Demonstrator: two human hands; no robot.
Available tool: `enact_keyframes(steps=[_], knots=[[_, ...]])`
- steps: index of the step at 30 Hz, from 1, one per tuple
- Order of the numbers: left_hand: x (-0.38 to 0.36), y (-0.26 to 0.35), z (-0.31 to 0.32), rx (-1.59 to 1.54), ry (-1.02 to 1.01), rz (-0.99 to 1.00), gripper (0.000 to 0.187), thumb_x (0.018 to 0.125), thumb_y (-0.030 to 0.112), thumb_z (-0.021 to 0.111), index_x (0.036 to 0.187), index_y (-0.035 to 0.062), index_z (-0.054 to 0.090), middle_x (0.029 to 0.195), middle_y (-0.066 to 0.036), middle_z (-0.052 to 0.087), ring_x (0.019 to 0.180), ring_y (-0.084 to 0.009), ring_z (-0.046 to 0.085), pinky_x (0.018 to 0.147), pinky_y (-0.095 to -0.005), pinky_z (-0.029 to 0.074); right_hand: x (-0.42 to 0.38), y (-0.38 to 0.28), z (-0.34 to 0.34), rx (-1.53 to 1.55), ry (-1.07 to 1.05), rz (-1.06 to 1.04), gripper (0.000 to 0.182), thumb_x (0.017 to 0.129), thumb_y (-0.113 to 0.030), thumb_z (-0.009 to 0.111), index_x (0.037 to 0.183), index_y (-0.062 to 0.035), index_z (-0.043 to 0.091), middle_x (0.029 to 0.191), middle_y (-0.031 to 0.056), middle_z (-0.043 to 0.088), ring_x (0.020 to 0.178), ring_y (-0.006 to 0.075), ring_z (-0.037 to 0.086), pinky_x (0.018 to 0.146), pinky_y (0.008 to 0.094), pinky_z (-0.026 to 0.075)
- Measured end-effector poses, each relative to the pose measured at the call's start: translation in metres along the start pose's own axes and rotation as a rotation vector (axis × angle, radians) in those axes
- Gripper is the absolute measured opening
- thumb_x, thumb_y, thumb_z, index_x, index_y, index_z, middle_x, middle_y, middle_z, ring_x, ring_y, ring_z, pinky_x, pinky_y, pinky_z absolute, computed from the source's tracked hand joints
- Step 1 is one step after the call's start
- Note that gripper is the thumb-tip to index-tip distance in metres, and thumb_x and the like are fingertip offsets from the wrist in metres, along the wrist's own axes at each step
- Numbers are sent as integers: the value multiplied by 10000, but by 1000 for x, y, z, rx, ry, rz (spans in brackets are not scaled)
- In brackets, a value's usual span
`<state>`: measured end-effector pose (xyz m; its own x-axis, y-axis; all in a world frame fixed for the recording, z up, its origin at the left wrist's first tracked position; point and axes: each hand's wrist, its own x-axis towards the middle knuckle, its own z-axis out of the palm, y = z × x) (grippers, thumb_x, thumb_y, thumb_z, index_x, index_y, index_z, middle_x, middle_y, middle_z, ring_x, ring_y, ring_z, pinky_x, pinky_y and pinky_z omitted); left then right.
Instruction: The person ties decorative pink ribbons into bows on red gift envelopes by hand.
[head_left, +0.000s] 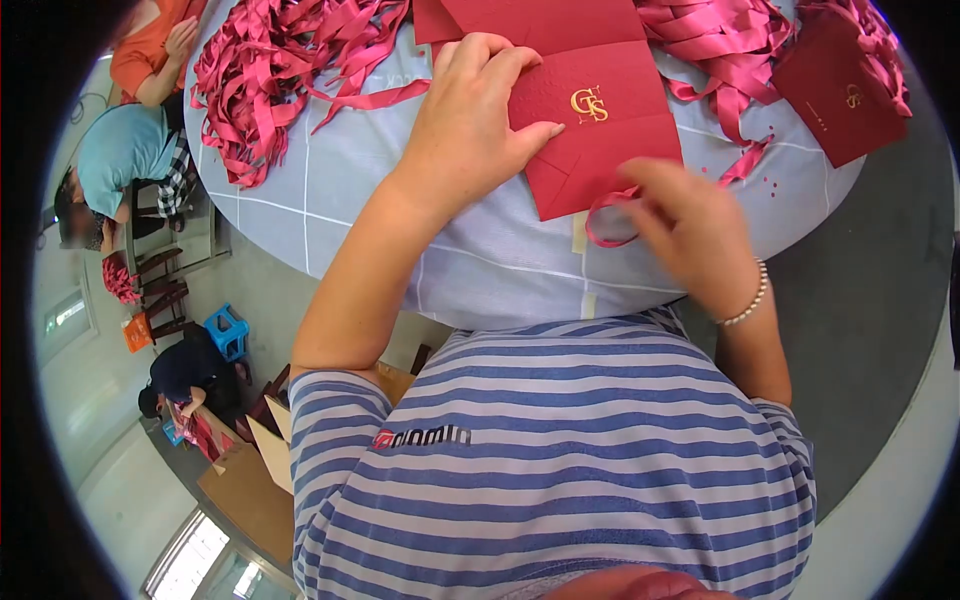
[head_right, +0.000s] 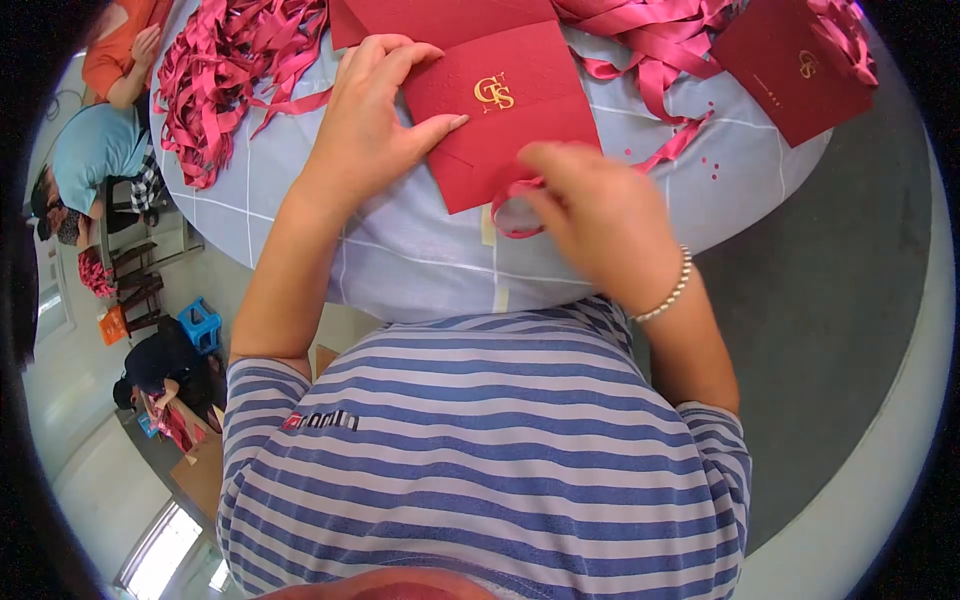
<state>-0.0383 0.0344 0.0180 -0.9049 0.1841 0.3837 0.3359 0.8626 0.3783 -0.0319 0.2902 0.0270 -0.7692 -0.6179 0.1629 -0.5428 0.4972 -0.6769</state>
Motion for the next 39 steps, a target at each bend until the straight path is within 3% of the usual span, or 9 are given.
enact_keyframes(steps=[5, 8, 9, 11, 12, 18, 28, 35, 39], knots=[[-3, -1, -2, -16, 16, 4, 611, 695, 221, 871, 1207, -13, 633, 1164, -157, 564, 1088, -357, 531, 963, -423, 477, 3, 1, 11, -259, -256, 72, 221, 881, -95, 668, 1100, -89, 637, 800, 137, 682, 733, 334, 685, 618, 442, 530], [-7, -1, -2, -54, -16, -58, 601, 751, 242, 852, 1264, 28, 624, 1201, -145, 570, 1153, -342, 529, 1001, -417, 449, 10, 7, 6, -56, 89, 7, 91, 932, -60, 628, 1017, -34, 644, 849, 181, 671, 734, 355, 664, 642, 411, 518], [-8, -1, -2, -65, -23, -54, 597, 758, 244, 848, 1266, 25, 624, 1200, -145, 571, 1149, -340, 534, 998, -413, 452, 16, 11, 6, -57, 89, 3, 91, 932, -60, 628, 1017, -34, 644, 849, 181, 671, 734, 355, 664, 642, 411, 518], [-6, 0, -2, -79, -25, -46, 594, 765, 247, 844, 1268, 21, 624, 1198, -145, 573, 1146, -339, 538, 994, -408, 456, 29, 19, 5, -297, 330, 1, 79, 923, -95, 640, 992, -60, 623, 848, 148, 665, 761, 363, 658, 640, 447, 523], [-6, 1, -3, -113, -49, -54, 593, 766, 247, 844, 1267, 17, 624, 1197, -142, 577, 1141, -332, 543, 990, -404, 461, 30, 21, 4, -343, 303, 46, 88, 924, -96, 647, 989, -44, 620, 920, 141, 660, 789, 370, 652, 655, 444, 523], [-12, 13, -13, -98, -138, -138, 594, 753, 256, 853, 1246, 3, 635, 1187, -135, 594, 1111, -325, 568, 979, -390, 474, 12, 20, 19, -179, 311, 71, 69, 914, -40, 644, 973, -32, 611, 959, 140, 643, 787, 377, 641, 648, 420, 516], [-36, 30, -20, -196, -275, -128, 549, 699, 161, 863, 1175, -1, 641, 1158, -133, 609, 1105, -329, 577, 962, -405, 477, -16, 7, 26, 4, 283, 52, 136, 852, 47, 672, 955, -13, 605, 893, 159, 614, 742, 339, 628, 620, 385, 499], [-53, 46, -26, -296, -162, -202, 506, 706, 118, 851, 1157, 15, 646, 1122, -128, 609, 1076, -330, 571, 932, -402, 483, -19, 3, 21, 63, 172, 46, 155, 831, 75, 696, 951, -4, 638, 894, 143, 630, 712, 270, 628, 598, 344, 498], [-57, 52, -28, -191, -62, -164, 498, 700, 95, 845, 1155, 36, 653, 1098, -117, 612, 1041, -320, 561, 900, -399, 484, -2, 2, 10, 222, 271, -87, 287, 817, 87, 717, 1090, 3, 685, 980, 156, 654, 776, 243, 650, 697, 303, 526]])
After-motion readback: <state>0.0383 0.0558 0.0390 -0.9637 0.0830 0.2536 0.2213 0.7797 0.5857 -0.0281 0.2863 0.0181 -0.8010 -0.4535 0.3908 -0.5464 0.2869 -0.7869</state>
